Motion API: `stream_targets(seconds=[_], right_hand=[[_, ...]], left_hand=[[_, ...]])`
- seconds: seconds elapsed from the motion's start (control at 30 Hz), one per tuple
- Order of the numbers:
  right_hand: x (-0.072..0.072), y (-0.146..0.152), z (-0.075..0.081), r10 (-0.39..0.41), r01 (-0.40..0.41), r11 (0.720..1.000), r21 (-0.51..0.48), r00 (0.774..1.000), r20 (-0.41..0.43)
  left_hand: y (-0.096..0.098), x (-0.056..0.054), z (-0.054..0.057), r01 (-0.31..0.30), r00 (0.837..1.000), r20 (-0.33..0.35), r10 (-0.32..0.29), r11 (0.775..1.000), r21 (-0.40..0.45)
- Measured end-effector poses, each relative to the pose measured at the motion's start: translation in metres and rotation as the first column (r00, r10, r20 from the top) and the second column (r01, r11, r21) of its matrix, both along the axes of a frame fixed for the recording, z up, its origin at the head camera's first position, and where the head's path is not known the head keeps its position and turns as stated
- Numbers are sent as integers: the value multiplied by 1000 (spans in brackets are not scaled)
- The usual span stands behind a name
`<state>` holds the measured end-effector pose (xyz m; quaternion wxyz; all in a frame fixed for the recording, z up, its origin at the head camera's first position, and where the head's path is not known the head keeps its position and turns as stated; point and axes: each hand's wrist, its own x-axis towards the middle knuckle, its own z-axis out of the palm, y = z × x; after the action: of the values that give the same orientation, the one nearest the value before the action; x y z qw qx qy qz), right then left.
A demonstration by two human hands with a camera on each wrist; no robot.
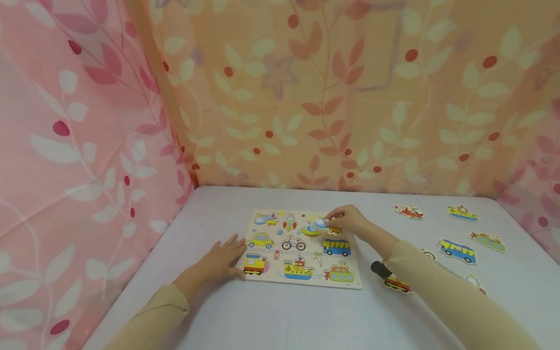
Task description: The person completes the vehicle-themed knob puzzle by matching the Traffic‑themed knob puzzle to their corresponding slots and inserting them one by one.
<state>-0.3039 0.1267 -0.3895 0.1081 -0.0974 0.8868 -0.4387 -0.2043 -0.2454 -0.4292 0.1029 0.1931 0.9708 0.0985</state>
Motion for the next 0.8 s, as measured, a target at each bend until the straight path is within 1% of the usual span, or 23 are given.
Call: stream_targets(seconds=[0.3,0.6,0.8], right_hand=[[-2,-28,-3,19,-20,1000,-24,999,-27],[-3,-48,-4,15,-16,998,-67,1000,-6],[-6,-60,-6,-1,1,996,-88,1000,5]], left_hand=[[-1,2,0,-33,999,31,32,999,21],[0,1,0,-42,998,40,40,998,46],[2,2,0,-85,994,78,79,993,84]])
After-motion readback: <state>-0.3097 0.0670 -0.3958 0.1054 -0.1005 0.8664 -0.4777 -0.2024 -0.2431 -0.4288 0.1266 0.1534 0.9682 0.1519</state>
